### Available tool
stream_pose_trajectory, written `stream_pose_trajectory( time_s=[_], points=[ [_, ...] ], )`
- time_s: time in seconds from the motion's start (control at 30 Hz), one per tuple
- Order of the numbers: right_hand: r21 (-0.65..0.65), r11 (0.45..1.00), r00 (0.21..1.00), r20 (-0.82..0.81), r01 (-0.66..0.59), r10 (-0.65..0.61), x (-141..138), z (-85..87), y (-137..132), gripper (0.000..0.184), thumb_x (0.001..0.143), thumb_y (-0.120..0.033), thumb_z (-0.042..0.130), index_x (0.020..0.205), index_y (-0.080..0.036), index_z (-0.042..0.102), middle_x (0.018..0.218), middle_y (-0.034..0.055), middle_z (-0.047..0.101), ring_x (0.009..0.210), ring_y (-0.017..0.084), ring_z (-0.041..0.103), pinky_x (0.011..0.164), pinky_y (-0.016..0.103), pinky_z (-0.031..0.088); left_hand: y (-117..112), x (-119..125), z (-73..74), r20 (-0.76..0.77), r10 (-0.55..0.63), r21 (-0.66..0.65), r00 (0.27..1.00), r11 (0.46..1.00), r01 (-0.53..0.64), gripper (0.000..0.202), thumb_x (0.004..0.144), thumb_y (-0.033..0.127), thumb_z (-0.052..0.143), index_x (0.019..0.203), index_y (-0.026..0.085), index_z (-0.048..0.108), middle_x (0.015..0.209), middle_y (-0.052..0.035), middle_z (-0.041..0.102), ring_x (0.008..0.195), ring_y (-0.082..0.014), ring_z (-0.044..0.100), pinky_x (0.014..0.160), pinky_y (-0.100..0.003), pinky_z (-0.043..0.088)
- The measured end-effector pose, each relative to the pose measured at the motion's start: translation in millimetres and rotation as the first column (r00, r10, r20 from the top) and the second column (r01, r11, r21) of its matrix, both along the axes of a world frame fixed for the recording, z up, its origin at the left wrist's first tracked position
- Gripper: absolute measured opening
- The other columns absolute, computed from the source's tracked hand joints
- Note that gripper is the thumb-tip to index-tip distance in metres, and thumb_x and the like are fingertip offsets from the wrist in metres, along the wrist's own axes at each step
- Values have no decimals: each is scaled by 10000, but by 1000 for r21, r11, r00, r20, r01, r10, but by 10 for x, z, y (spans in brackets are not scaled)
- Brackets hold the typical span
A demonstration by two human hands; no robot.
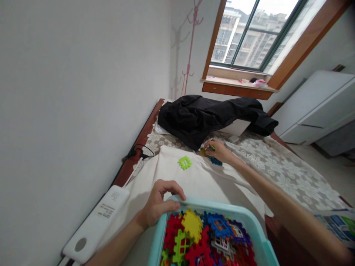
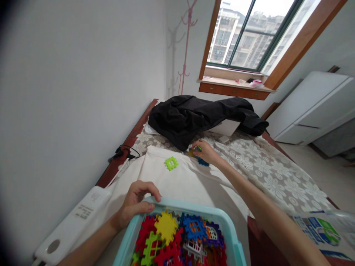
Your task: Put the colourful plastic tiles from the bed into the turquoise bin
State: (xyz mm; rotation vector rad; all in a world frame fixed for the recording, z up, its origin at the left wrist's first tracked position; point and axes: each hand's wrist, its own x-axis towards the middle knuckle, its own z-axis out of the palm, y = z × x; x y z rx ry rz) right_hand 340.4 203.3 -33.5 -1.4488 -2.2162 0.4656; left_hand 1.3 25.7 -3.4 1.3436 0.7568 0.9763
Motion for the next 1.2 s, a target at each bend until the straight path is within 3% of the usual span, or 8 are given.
stream_pose_trajectory(
  time_s=[0.07, 0.27, 0.47, 0.6, 0.7, 0.9, 1.07, 1.2],
  points=[
    [19, 1000, 999, -42, 3, -3, 25, 41, -7, 134, 867, -244, 675, 986, -211, 729, 1051, 71, 702, 971, 228, 659, 921, 345, 516, 2, -2, -12, 3, -4, 1, 1000, 1000, 4, 200, 634, 217, 779, 822, 166, 824, 785, -40, 723, 781, -201, 598, 744, -285, 430],
    [-5, 1000, 995, -100, -6, 6, 127, 53, 28, 240, 955, -333, 582, 1133, -198, 670, 1079, 80, 741, 980, 229, 692, 888, 352, 563, 9, -2, -22, 7, -15, -12, 1000, 1000, 15, 201, 631, 208, 773, 817, 152, 822, 777, -44, 730, 760, -194, 604, 733, -284, 431],
    [1, 1000, 998, 59, 5, -5, -64, -106, -37, 337, 965, -319, 621, 1256, -173, 713, 1226, 154, 686, 1129, 281, 665, 1037, 394, 512, 1, 11, -1, 22, -7, -29, 1000, 1000, 7, 196, 624, 196, 772, 809, 152, 819, 773, -36, 732, 761, -187, 612, 727, -277, 425],
    [23, 999, 987, 154, 42, -45, -216, -140, -66, 403, 931, -424, 704, 1236, -164, 740, 1180, 188, 662, 1105, 330, 642, 1011, 424, 499, 3, 21, 20, 24, -6, -40, 1000, 999, 7, 206, 613, 210, 782, 805, 147, 821, 757, -40, 732, 730, -189, 608, 705, -277, 430],
    [9, 999, 984, 172, 53, -54, -251, -125, -29, 349, 880, -408, 773, 1147, -183, 761, 1151, 163, 670, 1036, 302, 651, 944, 378, 511, 5, 21, 36, 34, -6, -44, 999, 999, 7, 212, 597, 211, 788, 796, 149, 824, 751, -42, 736, 722, -193, 608, 692, -274, 433],
    [0, 999, 997, 61, 52, -52, -217, -45, 47, 253, 787, -367, 836, 969, -223, 733, 1080, 66, 685, 906, 212, 640, 813, 293, 498, -5, 15, 52, 40, -6, -55, 999, 998, 8, 199, 619, 180, 783, 812, 161, 827, 763, -25, 733, 746, -177, 612, 701, -258, 425],
    [28, 990, 983, -126, 135, -131, 37, 152, 93, 318, 883, -494, 698, 983, -199, 633, 965, 60, 697, 879, 217, 655, 775, 315, 515, -6, 16, 16, 41, -18, -49, 999, 999, 20, 209, 618, 183, 778, 821, 163, 823, 773, -23, 727, 746, -176, 599, 714, -265, 425],
    [-139, 989, 976, -201, 56, -84, 256, 203, -81, 379, 892, -566, 685, 1002, -206, 640, 893, 44, 722, 807, 219, 675, 715, 322, 538, -5, 8, 4, 41, -26, -41, 999, 999, 27, 200, 626, 186, 784, 821, 158, 821, 774, -22, 723, 749, -174, 593, 730, -271, 423]
  ],
)
